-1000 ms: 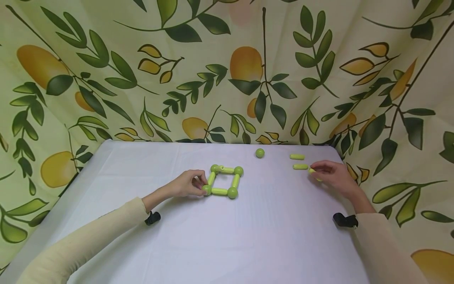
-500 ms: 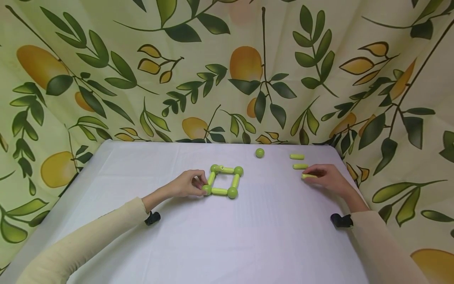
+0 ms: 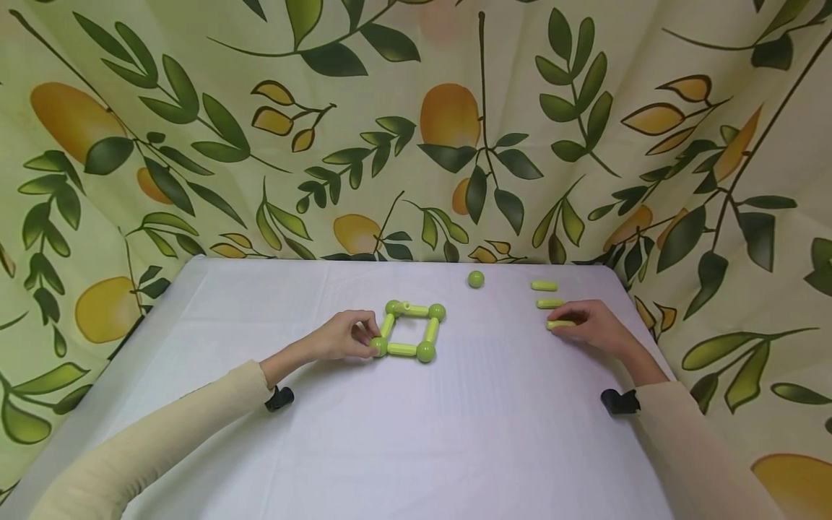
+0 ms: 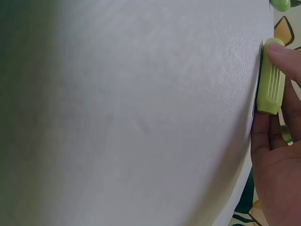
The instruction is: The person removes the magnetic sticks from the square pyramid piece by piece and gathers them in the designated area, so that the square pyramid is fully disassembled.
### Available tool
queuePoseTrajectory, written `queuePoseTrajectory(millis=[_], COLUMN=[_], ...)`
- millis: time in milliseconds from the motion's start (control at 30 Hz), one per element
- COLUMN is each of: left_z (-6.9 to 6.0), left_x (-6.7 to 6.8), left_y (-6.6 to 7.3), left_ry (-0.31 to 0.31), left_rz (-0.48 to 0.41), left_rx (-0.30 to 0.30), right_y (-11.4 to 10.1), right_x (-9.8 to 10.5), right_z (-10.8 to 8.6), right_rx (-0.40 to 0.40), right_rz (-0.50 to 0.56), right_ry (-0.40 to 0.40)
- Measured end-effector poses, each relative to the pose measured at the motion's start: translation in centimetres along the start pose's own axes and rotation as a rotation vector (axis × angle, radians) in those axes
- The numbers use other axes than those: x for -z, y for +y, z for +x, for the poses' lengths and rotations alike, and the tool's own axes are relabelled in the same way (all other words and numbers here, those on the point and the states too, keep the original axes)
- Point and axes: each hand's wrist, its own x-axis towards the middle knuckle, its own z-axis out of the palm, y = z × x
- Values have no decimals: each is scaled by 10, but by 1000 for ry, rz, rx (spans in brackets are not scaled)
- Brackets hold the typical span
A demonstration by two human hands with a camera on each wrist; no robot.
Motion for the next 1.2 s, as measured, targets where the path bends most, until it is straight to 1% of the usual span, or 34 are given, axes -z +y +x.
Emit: queuePoseTrajectory(millis=[167, 267, 433, 533, 633, 767, 900, 967, 1067, 1200], left_z=[0, 0, 0, -1, -1, -3, -4, -5, -5, -3], left_x=[0, 0, 0, -1, -1, -1, -1, 0, 1, 5], left_y=[0, 0, 0, 0, 2, 4, 5, 5, 5, 4], left_ry=[-6, -7, -7, -7, -5, 4, 13, 15, 21, 33], left_rz=[-1, -2, -8, -11, -3, 0, -36, -64, -122, -176], left_rx=[3, 5, 6, 3, 14, 49, 75, 86, 106, 127], right_y=[1, 0, 0, -1, -4, -13, -25, -31, -39, -50], right_x=[0, 0, 3, 6, 8, 11, 8, 4, -6, -25], right_z=[1, 1, -1, -2, -3, 0, 8, 15, 28, 46], right_rx=[10, -5, -24, -29, -40, -40, 7, 37, 74, 92], right_rz=[15, 19, -12, -10, 10, 48, 100, 131, 181, 239], right_ry=[-12, -14, -18, -21, -5, 42, 72, 75, 55, 6])
